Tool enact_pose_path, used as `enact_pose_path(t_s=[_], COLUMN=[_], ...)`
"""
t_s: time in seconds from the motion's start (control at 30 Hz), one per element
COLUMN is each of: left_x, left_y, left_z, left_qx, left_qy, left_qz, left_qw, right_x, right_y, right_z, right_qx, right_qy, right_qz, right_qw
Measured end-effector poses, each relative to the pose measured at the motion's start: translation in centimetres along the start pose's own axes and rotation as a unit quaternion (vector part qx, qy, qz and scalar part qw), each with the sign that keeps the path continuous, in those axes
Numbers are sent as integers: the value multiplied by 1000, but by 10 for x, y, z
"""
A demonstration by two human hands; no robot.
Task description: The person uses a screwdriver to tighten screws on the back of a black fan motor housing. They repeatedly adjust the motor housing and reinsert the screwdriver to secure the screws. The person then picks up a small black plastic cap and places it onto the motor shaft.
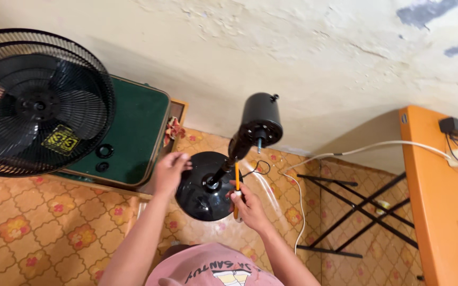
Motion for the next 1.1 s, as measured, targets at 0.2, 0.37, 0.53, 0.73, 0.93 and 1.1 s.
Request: enact_pose_path(t_s=[0.2, 0.37, 0.53, 0.73, 0.93, 1.1], left_x=[-38, -60, -77, -83, -87, -86], left_y=[-138, -196, -222, -232, -233, -230], left_z=[-3, 3, 4, 9, 14, 17], left_qx=[-172, -241, -263, -291, -311, -308], left_qy=[124, 197, 229, 238, 230, 228], left_qz=[-189, -258, -297, -303, -315, -308], left_qw=[959, 914, 889, 875, 866, 871], right_x=[-40, -69, -81, -84, -81, -75], right_y=[48, 70, 81, 88, 87, 89], right_z=[-45, -79, -84, -90, -82, -78], right_qx=[-132, -196, -284, -286, -190, -210], right_qy=[-30, 87, 67, 72, 83, 55], right_qz=[112, 155, 170, 172, 152, 134], right_qw=[984, 964, 941, 940, 966, 967])
Point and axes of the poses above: each hand's wrist, its own x-axis towards the middle knuckle, its own y-axis out of the back of the hand, z = x × y, the point moved 6 cm from there along x, towards the middle knuckle, and after that the axes turned 5 degrees about y, right-handed, at the moved point
